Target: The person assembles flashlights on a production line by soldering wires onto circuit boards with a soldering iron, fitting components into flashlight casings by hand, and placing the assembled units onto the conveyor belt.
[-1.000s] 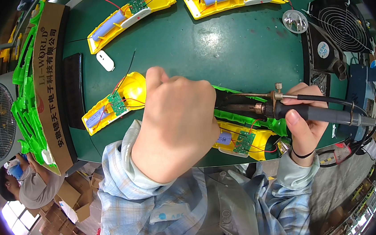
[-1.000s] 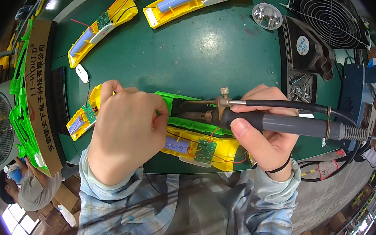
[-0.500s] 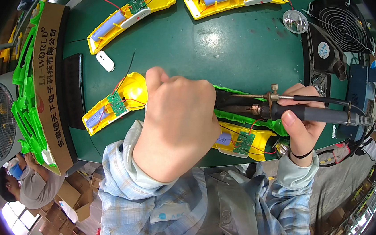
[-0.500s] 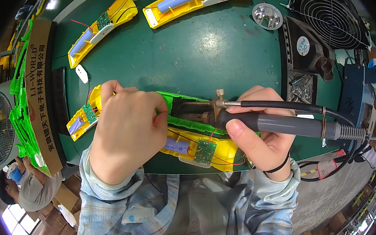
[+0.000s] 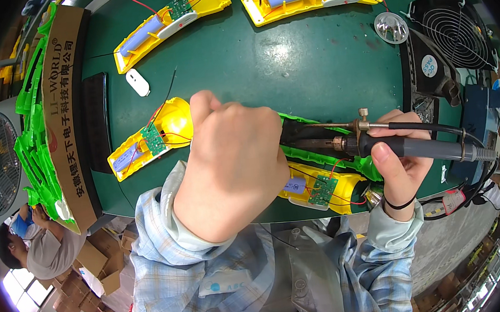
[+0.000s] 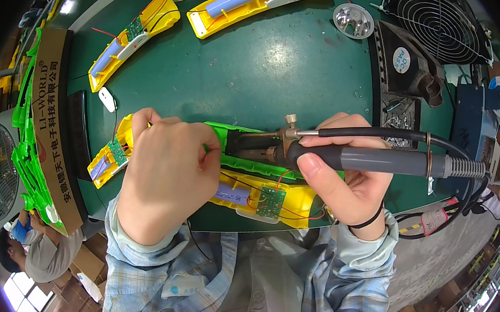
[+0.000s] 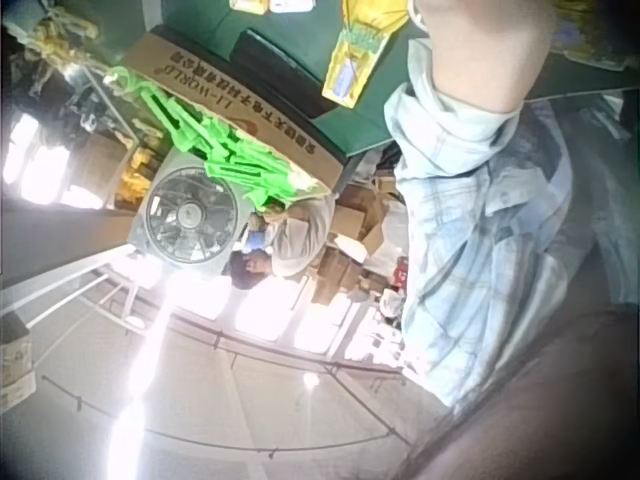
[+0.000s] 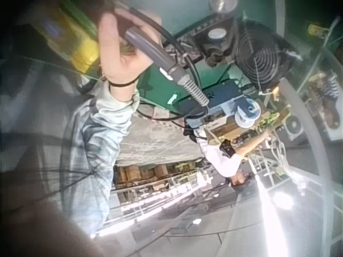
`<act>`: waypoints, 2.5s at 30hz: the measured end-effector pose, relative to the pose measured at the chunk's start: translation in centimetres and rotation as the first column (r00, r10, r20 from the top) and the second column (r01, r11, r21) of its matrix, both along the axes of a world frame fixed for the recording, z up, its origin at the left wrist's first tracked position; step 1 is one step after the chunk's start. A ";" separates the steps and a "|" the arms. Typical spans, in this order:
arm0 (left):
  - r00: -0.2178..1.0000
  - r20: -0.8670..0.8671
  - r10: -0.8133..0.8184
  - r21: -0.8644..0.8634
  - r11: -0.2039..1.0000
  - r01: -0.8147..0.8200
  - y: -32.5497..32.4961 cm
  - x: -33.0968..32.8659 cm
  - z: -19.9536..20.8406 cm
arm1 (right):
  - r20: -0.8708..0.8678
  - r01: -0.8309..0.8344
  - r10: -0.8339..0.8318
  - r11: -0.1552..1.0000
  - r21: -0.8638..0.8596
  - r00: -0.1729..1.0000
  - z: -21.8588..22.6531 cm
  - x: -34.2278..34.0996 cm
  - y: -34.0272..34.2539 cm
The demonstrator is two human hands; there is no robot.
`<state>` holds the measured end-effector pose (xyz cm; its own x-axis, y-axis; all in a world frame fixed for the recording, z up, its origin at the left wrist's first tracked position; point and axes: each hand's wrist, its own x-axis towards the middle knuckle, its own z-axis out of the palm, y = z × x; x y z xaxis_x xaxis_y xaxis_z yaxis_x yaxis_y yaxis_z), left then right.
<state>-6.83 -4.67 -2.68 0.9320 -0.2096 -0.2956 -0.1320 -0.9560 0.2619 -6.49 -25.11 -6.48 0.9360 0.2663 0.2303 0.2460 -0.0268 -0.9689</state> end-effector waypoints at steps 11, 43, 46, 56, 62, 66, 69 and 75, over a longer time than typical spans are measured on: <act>1.000 0.007 0.007 -0.038 0.999 -0.006 0.1 -0.1 -0.2 | 0.032 0.044 -0.044 0.999 0.018 0.998 0.1 0.1 0.4; 0.999 0.035 0.001 -0.074 0.997 0.001 0.5 -0.1 -0.4 | -0.015 0.079 -0.078 0.992 0.098 0.997 -0.2 -0.3 0.5; 1.000 0.030 0.003 -0.069 0.998 -0.001 0.5 0.0 -0.3 | 0.000 0.054 -0.055 0.995 0.082 0.999 -0.1 -0.3 0.4; 0.998 0.068 0.000 -0.070 0.998 0.004 0.6 -0.1 -0.8 | 0.015 0.108 -0.112 0.983 0.146 0.994 -0.5 -0.4 0.2; 0.998 0.057 0.005 -0.099 0.995 0.000 0.7 0.0 -0.5 | 0.018 0.066 -0.069 0.991 0.119 0.997 -0.2 -0.2 0.3; 0.998 0.063 0.011 -0.095 0.995 -0.005 0.7 0.0 -0.7 | 0.015 0.054 -0.056 0.991 0.120 0.998 -0.3 0.0 0.3; 0.998 0.060 0.003 -0.097 0.995 0.003 0.8 0.0 -0.7 | 0.007 0.063 -0.065 0.992 0.113 0.998 -0.2 -0.1 0.3; 0.992 0.125 -0.019 -0.092 0.995 0.030 0.9 -0.7 -1.0 | 0.109 0.138 -0.139 0.990 0.013 0.984 0.7 -0.9 -0.6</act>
<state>-7.52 -3.80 -3.66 0.9545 -0.2541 -0.1560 -0.1921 -0.9242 0.3299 -7.35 -25.68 -5.83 0.9328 0.1342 0.3345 0.3449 -0.0626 -0.9366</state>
